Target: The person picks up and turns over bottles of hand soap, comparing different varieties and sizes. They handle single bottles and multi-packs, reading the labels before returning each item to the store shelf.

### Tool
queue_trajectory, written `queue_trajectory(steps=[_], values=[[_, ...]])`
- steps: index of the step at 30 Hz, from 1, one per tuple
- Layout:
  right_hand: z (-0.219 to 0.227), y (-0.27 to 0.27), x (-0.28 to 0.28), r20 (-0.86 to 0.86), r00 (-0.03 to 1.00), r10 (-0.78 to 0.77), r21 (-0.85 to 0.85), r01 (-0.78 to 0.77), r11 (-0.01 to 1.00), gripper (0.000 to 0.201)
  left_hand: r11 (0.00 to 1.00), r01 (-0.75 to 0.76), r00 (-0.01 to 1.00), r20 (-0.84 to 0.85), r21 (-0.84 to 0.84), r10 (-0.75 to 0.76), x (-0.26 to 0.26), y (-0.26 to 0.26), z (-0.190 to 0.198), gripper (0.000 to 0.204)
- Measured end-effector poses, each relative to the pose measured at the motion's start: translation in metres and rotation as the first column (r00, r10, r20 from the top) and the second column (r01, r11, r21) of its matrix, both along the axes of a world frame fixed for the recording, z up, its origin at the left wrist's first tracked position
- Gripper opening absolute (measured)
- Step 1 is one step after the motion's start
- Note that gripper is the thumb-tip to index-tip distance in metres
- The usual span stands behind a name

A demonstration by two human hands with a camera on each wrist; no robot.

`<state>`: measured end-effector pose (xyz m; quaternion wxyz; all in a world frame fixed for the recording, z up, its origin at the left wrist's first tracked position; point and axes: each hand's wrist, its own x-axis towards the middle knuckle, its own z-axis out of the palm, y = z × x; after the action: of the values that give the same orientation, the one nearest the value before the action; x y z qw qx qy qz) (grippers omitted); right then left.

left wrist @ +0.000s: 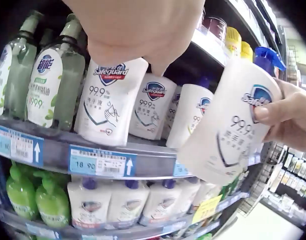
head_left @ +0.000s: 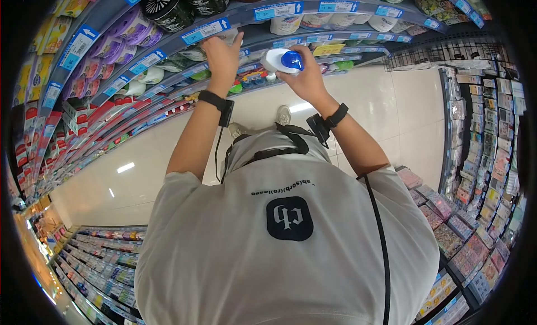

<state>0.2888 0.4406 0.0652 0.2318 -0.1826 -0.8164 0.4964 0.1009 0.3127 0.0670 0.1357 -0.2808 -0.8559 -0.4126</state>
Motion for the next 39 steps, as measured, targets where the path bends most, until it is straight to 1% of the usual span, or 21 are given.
queue_trajectory(steps=[1,2,4,5,6,8,9,10,12,13,15,18,20,22,24,26,28,30,34,38,39], values=[[0.002,0.000,-0.001,0.001,1.000,0.002,0.001,-0.002,1.000,0.065,0.997,-0.040,0.999,0.019,0.063,0.039,0.010,-0.003,-0.001,0.057],[0.005,-0.001,-0.002,0.026,1.000,0.003,0.021,-0.003,1.000,0.065,0.997,-0.044,0.999,0.021,0.063,0.042,0.020,-0.008,-0.006,0.057],[0.006,-0.002,-0.006,0.047,0.999,0.007,0.043,-0.009,0.999,0.066,0.982,0.136,0.989,-0.083,0.129,-0.126,0.036,-0.018,-0.011,0.072],[0.005,-0.002,-0.008,0.044,0.999,0.003,0.046,-0.005,0.999,0.066,0.956,0.295,0.947,-0.134,-0.004,-0.293,0.043,-0.026,-0.008,0.076],[0.006,-0.002,-0.009,0.040,0.999,-0.001,0.050,-0.001,0.999,0.066,0.956,0.293,0.947,-0.137,-0.002,-0.291,0.050,-0.031,-0.007,0.076],[0.010,-0.003,-0.012,0.039,0.999,-0.002,0.089,-0.002,0.996,0.066,0.842,0.532,0.846,0.095,-0.094,-0.524,0.064,-0.036,-0.012,0.083],[0.016,-0.005,-0.014,0.040,0.999,-0.003,0.124,-0.002,0.992,0.066,0.840,0.517,0.854,0.166,-0.164,-0.493,0.070,-0.034,-0.012,0.097],[0.023,-0.008,-0.016,0.041,0.999,0.002,0.126,-0.008,0.992,0.066,0.843,0.512,0.857,0.166,-0.162,-0.489,0.074,-0.031,-0.015,0.097],[0.034,-0.016,-0.022,0.074,0.997,-0.026,0.148,0.014,0.989,0.064,0.909,0.415,0.898,0.179,-0.036,-0.403,0.079,-0.021,-0.025,0.103],[0.033,-0.019,-0.025,0.076,0.997,-0.023,0.151,0.011,0.988,0.064,0.910,0.412,0.899,0.179,-0.032,-0.401,0.080,-0.017,-0.030,0.103],[0.029,-0.023,-0.033,0.099,0.994,-0.054,0.170,0.036,0.985,0.064,0.957,0.291,0.945,0.153,0.015,-0.290,0.079,-0.007,-0.036,0.096],[0.029,-0.026,-0.044,0.025,0.995,-0.092,0.232,0.083,0.969,0.059,0.971,0.228,0.962,0.134,0.074,-0.236,0.075,0.008,-0.037,0.086],[0.026,-0.023,-0.051,-0.021,0.996,-0.088,0.256,0.091,0.962,0.058,0.959,0.264,0.955,0.111,0.100,-0.274,0.069,0.014,-0.033,0.082],[0.024,-0.018,-0.058,-0.065,0.994,-0.084,0.279,0.099,0.955,0.056,0.977,0.181,0.983,-0.014,0.114,-0.181,0.065,0.023,-0.034,0.079],[0.024,-0.012,-0.067,-0.115,0.992,-0.055,0.396,0.097,0.913,0.051,0.975,0.154,0.988,-0.014,0.159,-0.154,0.059,0.032,-0.035,0.077],[0.017,-0.009,-0.077,-0.136,0.990,-0.047,0.408,0.100,0.907,0.051,0.973,0.123,0.992,-0.010,0.196,-0.123,0.056,0.037,-0.037,0.076],[0.008,-0.003,-0.086,-0.158,0.987,-0.040,0.418,0.103,0.903,0.050,0.972,0.076,0.971,0.207,0.221,-0.123,0.055,0.045,-0.032,0.072],[0.000,0.001,-0.092,-0.102,0.994,-0.050,0.386,0.086,0.919,0.048,0.971,0.035,0.973,0.215,0.235,-0.088,0.059,0.051,-0.033,0.072],[-0.001,0.006,-0.097,-0.117,0.992,-0.037,0.417,0.083,0.905,0.050,0.970,-0.067,0.974,0.225,0.232,0.013,0.060,0.056,-0.047,0.075],[-0.003,0.010,-0.102,-0.050,0.998,-0.023,0.474,0.044,0.879,0.045,0.966,-0.073,0.975,0.222,0.246,0.017,0.063,0.058,-0.046,0.072],[-0.002,0.011,-0.105,-0.029,0.999,-0.030,0.491,0.041,0.870,0.042,0.974,-0.051,0.983,0.185,0.221,0.009,0.061,0.058,-0.046,0.077]])
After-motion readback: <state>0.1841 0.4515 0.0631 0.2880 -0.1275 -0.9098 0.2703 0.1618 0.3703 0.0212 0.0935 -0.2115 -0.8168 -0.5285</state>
